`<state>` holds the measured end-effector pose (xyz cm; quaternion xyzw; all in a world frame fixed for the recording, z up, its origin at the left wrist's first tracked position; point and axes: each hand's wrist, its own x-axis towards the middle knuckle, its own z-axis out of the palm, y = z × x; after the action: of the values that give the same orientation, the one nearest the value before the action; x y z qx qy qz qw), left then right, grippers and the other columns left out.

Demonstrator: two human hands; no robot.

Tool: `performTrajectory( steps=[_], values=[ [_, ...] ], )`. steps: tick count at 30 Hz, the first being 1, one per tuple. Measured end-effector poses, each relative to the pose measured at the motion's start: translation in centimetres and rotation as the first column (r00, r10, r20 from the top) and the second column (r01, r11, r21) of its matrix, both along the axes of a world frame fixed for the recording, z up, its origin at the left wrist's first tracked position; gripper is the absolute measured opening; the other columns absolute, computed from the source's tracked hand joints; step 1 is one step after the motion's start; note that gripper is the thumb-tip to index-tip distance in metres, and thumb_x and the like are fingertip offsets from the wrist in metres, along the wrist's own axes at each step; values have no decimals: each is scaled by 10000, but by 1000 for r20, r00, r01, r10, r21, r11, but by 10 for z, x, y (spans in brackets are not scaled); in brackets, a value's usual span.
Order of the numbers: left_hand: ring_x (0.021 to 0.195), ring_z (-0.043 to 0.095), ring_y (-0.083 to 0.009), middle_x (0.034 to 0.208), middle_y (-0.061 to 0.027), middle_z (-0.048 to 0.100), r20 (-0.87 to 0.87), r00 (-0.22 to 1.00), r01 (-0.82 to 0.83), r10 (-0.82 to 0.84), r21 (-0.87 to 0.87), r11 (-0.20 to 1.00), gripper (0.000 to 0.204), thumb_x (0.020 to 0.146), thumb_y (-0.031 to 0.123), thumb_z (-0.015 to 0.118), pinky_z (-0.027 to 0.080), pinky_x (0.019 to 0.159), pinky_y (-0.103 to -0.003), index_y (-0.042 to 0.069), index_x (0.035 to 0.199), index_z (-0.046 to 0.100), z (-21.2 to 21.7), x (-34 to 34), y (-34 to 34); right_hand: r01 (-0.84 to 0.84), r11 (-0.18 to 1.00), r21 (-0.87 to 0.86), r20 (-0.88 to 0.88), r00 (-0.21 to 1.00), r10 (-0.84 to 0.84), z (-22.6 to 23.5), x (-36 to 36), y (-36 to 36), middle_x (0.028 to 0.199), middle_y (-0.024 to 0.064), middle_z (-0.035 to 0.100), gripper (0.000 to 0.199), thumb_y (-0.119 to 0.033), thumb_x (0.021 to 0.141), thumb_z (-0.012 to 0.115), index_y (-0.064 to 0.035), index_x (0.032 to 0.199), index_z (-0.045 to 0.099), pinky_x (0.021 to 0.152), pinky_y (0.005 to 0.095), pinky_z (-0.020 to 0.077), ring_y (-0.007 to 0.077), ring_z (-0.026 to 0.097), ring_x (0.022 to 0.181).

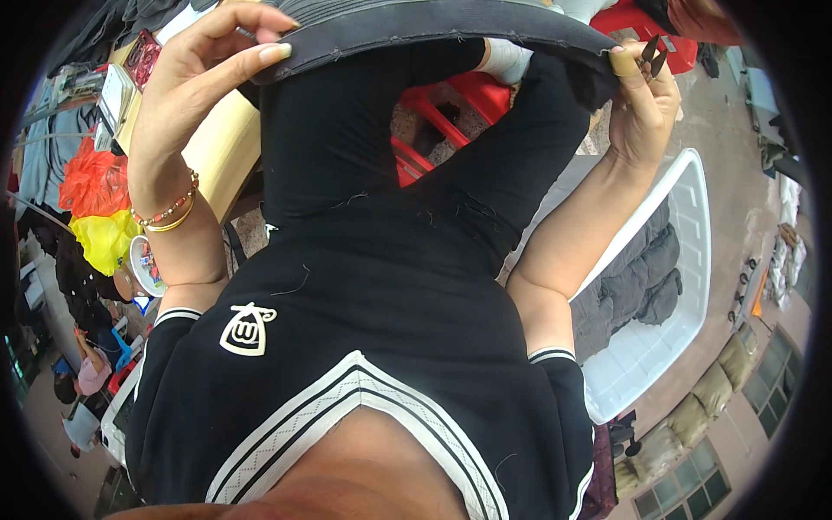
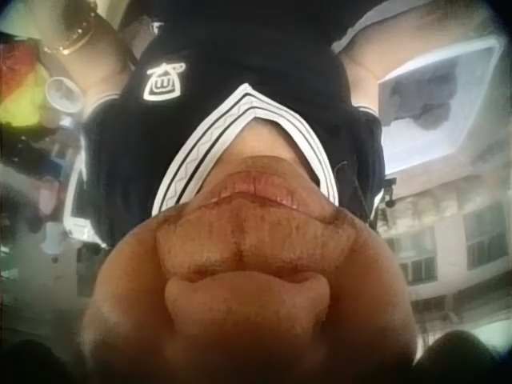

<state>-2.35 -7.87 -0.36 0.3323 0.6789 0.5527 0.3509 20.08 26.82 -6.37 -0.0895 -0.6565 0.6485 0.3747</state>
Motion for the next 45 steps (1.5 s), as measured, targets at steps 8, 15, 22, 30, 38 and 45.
performTrajectory(
  steps=[8,15,22,30,38,45],
  values=[
    [1014,627,-103,1082,-32,671,-165,983,-62,79,106,992,225,929,83,685,466,921,-234,11,1141,667,-54,-25,-31,273,936,223,92,950,-299,-24,-59,-28,945,18,697,221,-19,907,703,24,1124,697,759,167,469,57,620,832],
    [1010,606,-109,1072,-18,645,-187,975,-105,124,108,989,171,935,97,678,449,924,-244,21,1088,667,-59,-20,-50,-37,985,167,119,993,17,-17,-59,-116,884,-43,488,396,49,893,655,23,1276,562,683,193,376,52,471,748],
    [1079,608,-128,1116,-39,650,-120,990,-64,78,112,992,146,939,81,673,451,992,-268,11,1068,675,-79,-24,-70,-1,803,596,44,999,-32,3,-58,-152,961,16,633,342,-47,857,761,4,1185,676,748,200,439,74,544,824],
    [935,568,-61,982,19,635,-135,988,-50,77,192,980,180,993,186,615,419,852,-214,39,1089,653,-43,-12,-34,-90,745,661,8,994,113,18,-69,-174,949,52,640,393,-25,789,804,9,1165,697,739,205,465,98,587,814],
    [634,414,6,780,97,525,163,955,-267,247,114,957,46,986,129,613,295,562,-157,95,1006,638,-20,6,-38,-26,701,713,-48,995,86,12,-79,-176,841,47,621,393,-37,739,838,-58,1118,733,548,206,469,95,594,679],
    [926,569,-46,973,28,635,-72,984,-145,161,187,972,180,999,187,608,412,848,-198,37,1086,653,-58,-20,-46,-27,680,733,14,1000,24,11,-80,-183,868,16,623,426,-23,763,823,-49,1176,717,630,184,445,62,566,737]
  ],
)
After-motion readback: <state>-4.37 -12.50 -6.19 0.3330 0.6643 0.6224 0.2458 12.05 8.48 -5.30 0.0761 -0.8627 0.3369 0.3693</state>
